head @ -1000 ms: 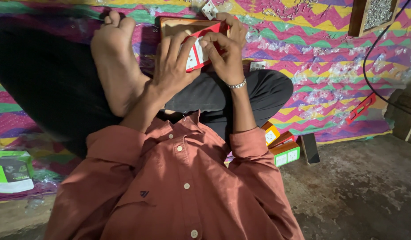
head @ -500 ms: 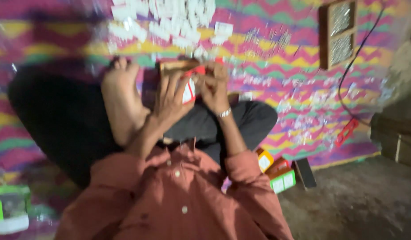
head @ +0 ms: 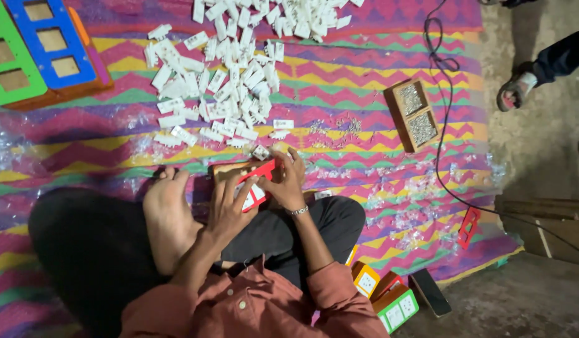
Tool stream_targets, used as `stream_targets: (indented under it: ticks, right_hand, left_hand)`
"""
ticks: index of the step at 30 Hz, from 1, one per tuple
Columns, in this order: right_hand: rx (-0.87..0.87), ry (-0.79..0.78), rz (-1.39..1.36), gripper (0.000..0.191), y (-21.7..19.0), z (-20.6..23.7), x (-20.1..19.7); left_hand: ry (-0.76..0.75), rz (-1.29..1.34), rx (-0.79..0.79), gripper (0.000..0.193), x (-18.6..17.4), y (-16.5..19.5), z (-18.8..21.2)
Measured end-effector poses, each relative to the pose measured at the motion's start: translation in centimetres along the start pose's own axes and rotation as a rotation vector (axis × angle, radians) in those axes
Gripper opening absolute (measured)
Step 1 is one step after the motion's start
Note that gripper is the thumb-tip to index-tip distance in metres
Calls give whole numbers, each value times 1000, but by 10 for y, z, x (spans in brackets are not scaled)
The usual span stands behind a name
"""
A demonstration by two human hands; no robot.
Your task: The person sits on a mat and assembles electrical socket units by inserting white plastic components into green and red frames. They pick up small metal screws from a wooden box and insert them into the sockets, occasionally using a screwdriver to tighten them. The person handles multiple socket frames and components throughout the clip.
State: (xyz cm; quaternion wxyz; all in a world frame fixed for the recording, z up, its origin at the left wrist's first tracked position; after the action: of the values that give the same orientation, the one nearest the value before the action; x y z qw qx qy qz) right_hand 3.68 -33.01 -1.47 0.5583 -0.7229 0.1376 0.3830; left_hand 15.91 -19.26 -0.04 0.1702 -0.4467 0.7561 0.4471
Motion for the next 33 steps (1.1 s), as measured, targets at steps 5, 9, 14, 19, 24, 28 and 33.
stream_targets:
  ticks: [5, 9, 14, 19, 24, 28, 33]
  right_hand:
    - [236, -314, -504, 79, 30, -4, 24]
    - [365, -368, -788, 71, 44, 1, 40]
    - [348, -411, -877, 64, 43, 1, 45]
    - [341, -416, -979, 60, 40, 1, 45]
    - [339, -433, -934, 58, 41, 1, 46]
    - [316, -399, -884, 60, 36, 2, 39]
    - [134, -348, -490, 62, 16, 6, 30]
  left_hand:
    - [-5, -110, 170, 63, -5, 12, -4]
    - [-24, -117, 201, 55, -9, 16, -7]
    - [-46, -119, 197, 52, -10, 17, -9]
    - [-54, -66, 142, 55, -3, 11, -4]
    - [-70, -87, 133, 66, 2, 9, -1]
    - [-67, 68, -108, 71, 6, -7, -1]
    - [10, 90, -208, 53, 7, -20, 6]
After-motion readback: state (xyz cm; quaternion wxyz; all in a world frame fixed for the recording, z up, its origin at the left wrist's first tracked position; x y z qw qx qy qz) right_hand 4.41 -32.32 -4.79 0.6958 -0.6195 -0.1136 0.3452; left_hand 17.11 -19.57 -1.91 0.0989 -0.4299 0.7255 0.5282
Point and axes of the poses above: each hand's wrist, its own z-axis away from the middle knuckle, its own x-axis out of the palm, y = z × x, the point moved 7 cm from there along -z, towards the middle knuckle, and after that the axes turned 9 degrees about x, right-handed, at the moved point
